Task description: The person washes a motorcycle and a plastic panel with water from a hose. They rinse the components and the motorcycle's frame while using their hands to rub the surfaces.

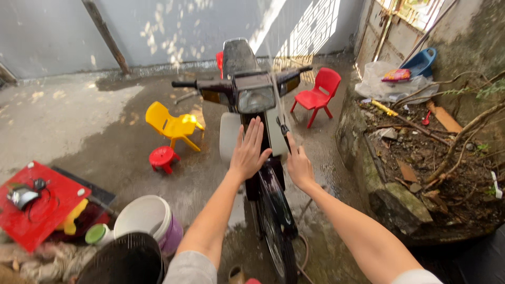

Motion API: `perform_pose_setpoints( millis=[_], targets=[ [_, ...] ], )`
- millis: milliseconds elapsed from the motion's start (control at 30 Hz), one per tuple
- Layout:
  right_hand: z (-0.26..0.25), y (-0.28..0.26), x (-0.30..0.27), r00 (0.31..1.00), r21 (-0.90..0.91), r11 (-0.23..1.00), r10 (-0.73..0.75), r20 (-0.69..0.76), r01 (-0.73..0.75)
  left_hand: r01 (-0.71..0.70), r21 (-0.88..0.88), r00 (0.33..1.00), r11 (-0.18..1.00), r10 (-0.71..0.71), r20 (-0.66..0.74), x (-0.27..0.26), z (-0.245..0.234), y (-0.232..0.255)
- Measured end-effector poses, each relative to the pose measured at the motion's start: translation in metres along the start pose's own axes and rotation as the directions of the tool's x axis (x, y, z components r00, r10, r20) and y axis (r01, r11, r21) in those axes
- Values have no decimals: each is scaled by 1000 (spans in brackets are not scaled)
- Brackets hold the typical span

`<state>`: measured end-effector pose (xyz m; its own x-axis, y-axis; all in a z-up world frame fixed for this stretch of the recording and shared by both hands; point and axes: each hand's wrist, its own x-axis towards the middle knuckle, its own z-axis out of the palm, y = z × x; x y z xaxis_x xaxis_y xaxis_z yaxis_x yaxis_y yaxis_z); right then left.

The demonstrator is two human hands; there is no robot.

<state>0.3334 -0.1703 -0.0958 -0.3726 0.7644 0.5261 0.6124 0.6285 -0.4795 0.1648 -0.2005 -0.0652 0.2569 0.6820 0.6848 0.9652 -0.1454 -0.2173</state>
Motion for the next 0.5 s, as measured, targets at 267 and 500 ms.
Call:
perform_pose_setpoints(
  millis=[267,500],
  targets=[
    [-19,45,118,827,-124,961,276,490,-247,-35,-46,999,998,35,2,47,51,-50],
    [-37,26,195,594,-370,835,550,587,-407,67,-124,961,990,-30,274,80,83,-101]
  ],
)
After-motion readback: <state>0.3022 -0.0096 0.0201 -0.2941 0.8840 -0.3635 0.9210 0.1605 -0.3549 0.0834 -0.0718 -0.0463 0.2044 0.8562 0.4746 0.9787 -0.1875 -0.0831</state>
